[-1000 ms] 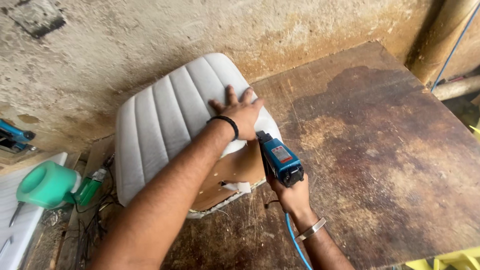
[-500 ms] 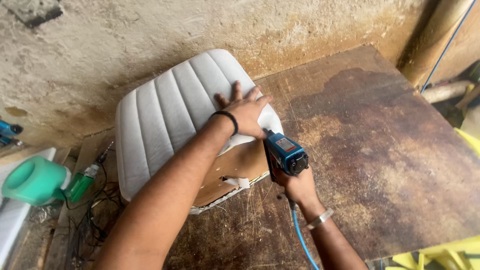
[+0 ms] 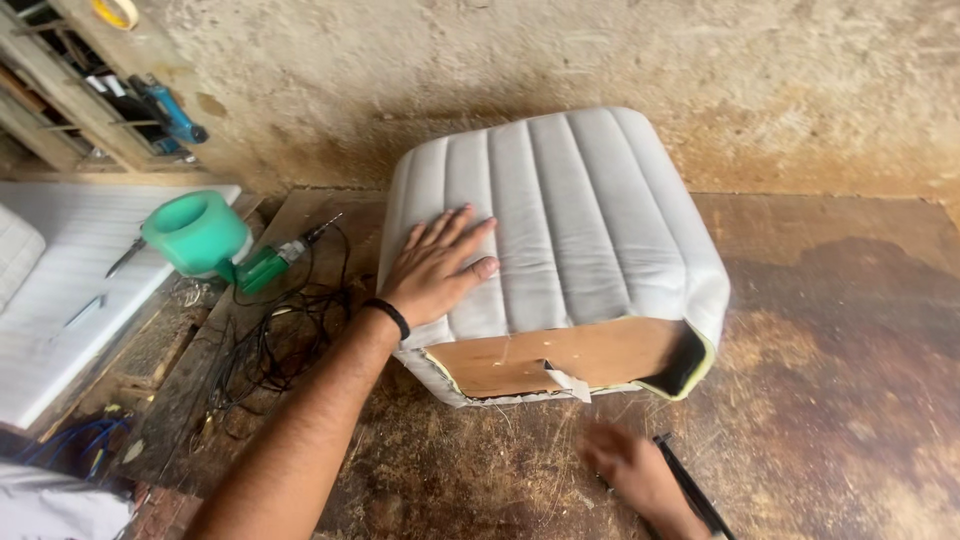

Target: The person uses a pneumatic staple gun to attach light gray fabric to the underside of a seat cushion. They repeatedly pull the fabric taut and drive staples along the edges to secure it in place.

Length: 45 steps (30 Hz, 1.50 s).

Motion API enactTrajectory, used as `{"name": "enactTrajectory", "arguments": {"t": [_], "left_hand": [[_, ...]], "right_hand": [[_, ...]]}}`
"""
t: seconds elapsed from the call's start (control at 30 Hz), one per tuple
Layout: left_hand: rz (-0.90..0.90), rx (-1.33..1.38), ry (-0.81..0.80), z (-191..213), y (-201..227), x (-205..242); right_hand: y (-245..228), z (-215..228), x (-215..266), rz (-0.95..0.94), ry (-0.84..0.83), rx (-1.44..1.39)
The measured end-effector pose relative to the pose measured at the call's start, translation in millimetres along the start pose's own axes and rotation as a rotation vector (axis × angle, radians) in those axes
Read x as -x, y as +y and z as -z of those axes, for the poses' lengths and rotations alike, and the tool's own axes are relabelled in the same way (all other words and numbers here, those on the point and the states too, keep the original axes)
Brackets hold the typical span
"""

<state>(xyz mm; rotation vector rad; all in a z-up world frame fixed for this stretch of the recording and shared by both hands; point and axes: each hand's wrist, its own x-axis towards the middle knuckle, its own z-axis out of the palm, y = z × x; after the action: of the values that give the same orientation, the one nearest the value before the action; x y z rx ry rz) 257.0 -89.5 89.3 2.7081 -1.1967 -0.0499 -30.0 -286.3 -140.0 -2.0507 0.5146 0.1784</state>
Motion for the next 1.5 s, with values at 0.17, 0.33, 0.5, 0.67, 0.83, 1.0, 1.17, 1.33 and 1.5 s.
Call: {"name": "enactTrajectory", "arguments": {"t": [0.17,0.33,0.5,0.67,0.83,1.0,1.17,1.33,1.5], "left_hand": [[-0.026,-0.004,0.01,-4.1,1.0,0.0],[0.001,0.081,0.012,-1.5,-4.9,-1.8],[0.12,-0.046,-0.067,41.3,-2.4,-52.8],[-0.111,-0.184,-0.161,31.8,47.4,-56.0],[-0.375,-0.198,-0.225,10.2,79.1,-33.8],[-0.326,-0.25,-0.324,23.5,98.0,-32.3],[-0.371,-0.225,-0.365,31.3,115.7,-21.4],[-0.36,-0.325,-0.424,29.6,113.5,-30.0],[-0.395,-0.344,-0.337,27.2,115.0,-33.4]], "right_hand": [[-122.8,31.8,-68.2,0.289,0.006,-1.155],[-152.1,27.6,-106.8,0.499,0.325,-1.186],[-139.0,-4.8,-117.6,0.77,0.694,-0.922],[-135.9,-4.4,-129.0,0.997,0.997,-0.738],[-139.4,8.7,-125.7,0.933,0.875,-0.915],[-127.4,-8.3,-109.1,0.744,0.654,-1.05],[-117.2,-18.9,-117.6,0.578,0.419,-1.321],[-75.2,-4.6,-113.2,0.433,0.257,-0.769],[56.2,-22.3,-39.1,-0.243,0.431,0.13]]}}
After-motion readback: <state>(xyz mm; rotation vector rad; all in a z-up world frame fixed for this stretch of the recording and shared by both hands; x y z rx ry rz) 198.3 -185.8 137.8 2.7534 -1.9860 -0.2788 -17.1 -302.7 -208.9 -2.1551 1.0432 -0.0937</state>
